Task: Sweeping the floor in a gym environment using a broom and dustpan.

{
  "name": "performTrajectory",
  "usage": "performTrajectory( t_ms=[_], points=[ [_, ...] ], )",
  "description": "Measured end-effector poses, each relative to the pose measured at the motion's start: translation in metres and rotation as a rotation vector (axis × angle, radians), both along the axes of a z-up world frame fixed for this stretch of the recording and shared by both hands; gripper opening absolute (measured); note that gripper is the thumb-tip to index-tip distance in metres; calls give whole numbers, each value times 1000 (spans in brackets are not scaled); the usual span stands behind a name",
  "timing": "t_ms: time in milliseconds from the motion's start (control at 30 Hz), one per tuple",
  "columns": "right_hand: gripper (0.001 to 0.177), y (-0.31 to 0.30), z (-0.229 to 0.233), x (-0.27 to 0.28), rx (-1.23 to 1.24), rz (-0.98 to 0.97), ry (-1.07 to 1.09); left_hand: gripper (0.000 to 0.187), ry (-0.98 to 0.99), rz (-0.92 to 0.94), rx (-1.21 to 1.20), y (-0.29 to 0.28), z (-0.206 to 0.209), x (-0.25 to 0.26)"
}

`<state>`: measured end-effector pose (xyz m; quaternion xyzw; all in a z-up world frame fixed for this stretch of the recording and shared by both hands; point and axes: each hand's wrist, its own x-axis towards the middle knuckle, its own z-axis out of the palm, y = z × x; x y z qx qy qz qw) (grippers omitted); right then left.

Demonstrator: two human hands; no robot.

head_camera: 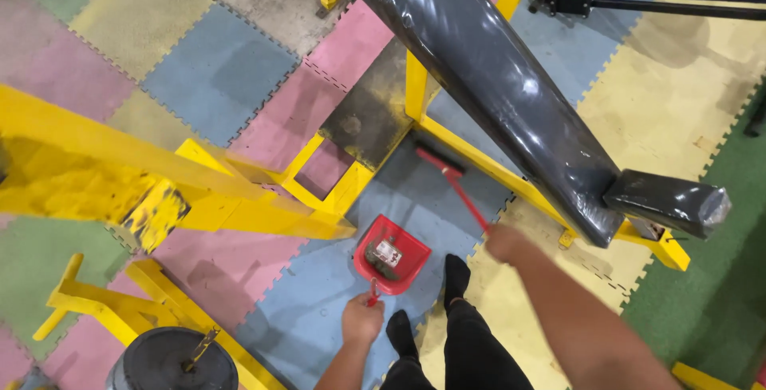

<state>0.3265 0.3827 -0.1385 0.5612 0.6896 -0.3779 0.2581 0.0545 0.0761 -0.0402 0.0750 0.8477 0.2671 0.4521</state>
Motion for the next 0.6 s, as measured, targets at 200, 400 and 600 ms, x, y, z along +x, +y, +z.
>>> performTrajectory(
  t_ms=[200,400,600],
  points=[
    [40,-100,43,-20,59,710,35,35,364,-167,103,-7,-23,4],
    [64,-167,143,93,-297,-65,161,32,-25,-71,37,-25,7,-18],
    [62,-212,143,255,-261,-358,171,32,-207,-121,65,-71,18,-25]
  ],
)
